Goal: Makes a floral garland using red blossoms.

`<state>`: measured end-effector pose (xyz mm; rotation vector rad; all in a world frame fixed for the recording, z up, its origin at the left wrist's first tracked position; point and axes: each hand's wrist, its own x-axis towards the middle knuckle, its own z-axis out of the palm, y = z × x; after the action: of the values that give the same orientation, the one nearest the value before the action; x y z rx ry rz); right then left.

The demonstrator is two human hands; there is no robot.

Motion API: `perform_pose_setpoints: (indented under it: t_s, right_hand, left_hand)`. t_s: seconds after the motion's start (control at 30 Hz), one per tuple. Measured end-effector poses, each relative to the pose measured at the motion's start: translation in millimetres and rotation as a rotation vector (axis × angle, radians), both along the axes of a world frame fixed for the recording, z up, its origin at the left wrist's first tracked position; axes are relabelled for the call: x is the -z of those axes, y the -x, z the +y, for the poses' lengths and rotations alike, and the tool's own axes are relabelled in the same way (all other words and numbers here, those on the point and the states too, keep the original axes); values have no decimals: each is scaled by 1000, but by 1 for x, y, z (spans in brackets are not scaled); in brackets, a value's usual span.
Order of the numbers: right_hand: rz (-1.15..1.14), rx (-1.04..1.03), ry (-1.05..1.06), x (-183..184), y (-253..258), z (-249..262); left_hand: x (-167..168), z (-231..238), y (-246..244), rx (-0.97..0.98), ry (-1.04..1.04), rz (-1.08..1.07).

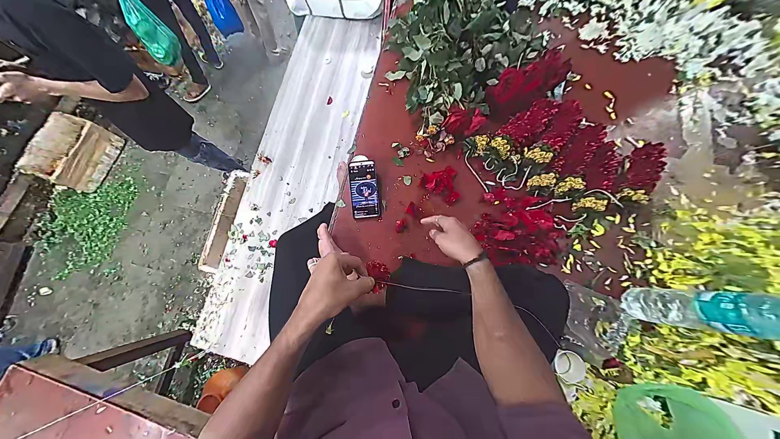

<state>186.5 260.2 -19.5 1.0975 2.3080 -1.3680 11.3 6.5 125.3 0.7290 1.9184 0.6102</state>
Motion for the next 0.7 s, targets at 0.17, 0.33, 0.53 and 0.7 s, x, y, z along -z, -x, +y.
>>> perform_pose_setpoints:
  t_s: [0.17, 0.33, 0.53, 0.7]
  right_hand:
    - [-28, -274, -311, 78, 35, 15]
    - [-299, -166, -392, 44, 9, 26]
    - [-424, 226, -505, 7, -22, 72]
    - [-248, 214, -479, 65, 8, 85]
  left_hand:
    - [4, -3, -2, -19, -27, 8]
    - [5, -9, -3, -39, -15, -3]
    - [8, -4, -5, 7, -23, -5]
    - [5, 3, -8, 37, -49, 18]
